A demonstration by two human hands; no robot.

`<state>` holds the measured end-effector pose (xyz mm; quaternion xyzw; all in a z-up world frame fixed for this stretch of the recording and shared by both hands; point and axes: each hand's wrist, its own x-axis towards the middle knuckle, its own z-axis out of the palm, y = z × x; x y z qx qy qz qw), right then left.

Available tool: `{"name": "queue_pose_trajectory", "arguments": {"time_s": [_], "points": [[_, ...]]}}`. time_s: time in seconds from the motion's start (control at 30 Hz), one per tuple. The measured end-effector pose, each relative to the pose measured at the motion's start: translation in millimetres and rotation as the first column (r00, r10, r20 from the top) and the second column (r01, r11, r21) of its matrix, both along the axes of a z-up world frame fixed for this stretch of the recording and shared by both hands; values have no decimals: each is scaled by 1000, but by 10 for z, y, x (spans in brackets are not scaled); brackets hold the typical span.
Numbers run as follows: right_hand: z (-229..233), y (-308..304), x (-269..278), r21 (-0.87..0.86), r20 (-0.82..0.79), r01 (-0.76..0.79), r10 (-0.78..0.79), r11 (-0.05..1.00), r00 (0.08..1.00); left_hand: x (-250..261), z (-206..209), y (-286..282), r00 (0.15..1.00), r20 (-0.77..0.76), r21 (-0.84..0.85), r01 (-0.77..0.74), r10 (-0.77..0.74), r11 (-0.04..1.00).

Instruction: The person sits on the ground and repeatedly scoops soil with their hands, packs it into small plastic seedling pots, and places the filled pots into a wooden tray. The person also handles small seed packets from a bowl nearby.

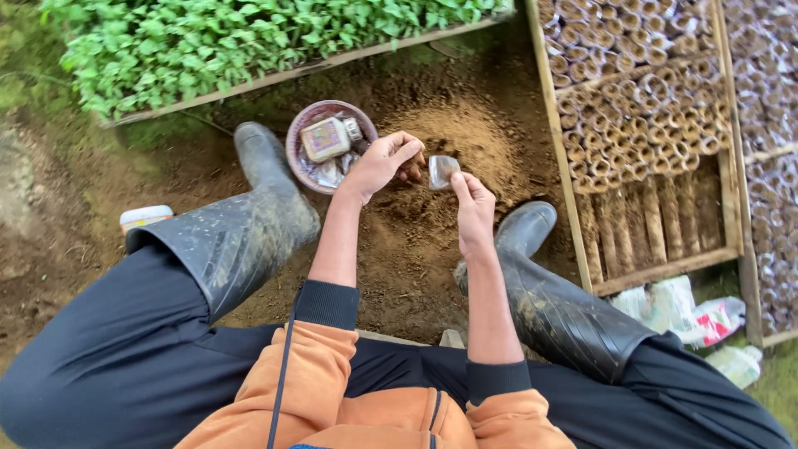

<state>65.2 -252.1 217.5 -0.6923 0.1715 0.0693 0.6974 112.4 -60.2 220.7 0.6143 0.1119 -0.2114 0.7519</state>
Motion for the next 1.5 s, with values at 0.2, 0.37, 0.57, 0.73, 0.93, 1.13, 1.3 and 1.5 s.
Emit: {"name": "queue_pose_trajectory", "arguments": {"time_s": [0.2, 0.37, 0.57, 0.73, 0.93, 1.13, 1.3, 1.5], "points": [[-229, -147, 60, 205, 54, 261, -277, 943, 959, -32, -96, -530, 971, -43, -45, 233, -235, 971], [-186, -200, 85, 250, 50, 265, -286, 931, 957, -26, -269, -778, 994, 45, -45, 101, -99, 994], [-100, -267, 111, 256, 51, 250, -272, 934, 961, -6, -228, -792, 987, 151, 8, 55, -56, 998], [0, -312, 121, 181, 85, 230, -249, 956, 965, 77, -280, -677, 968, 250, 25, -43, 35, 999], [183, -291, 140, -3, 249, 131, -126, 991, 960, 57, 157, -712, 914, 404, 154, -118, 47, 981], [-73, -360, 137, -123, 322, 14, 27, 992, 946, 43, 178, -691, 922, 386, 249, -125, 20, 961], [-159, -394, 92, -104, 255, 52, -24, 993, 967, 38, 138, -660, 930, 361, 225, -161, 72, 961], [245, -274, 154, 145, 129, 77, -96, 986, 987, 54, 96, -668, 922, 386, 237, -143, 42, 961]]}}
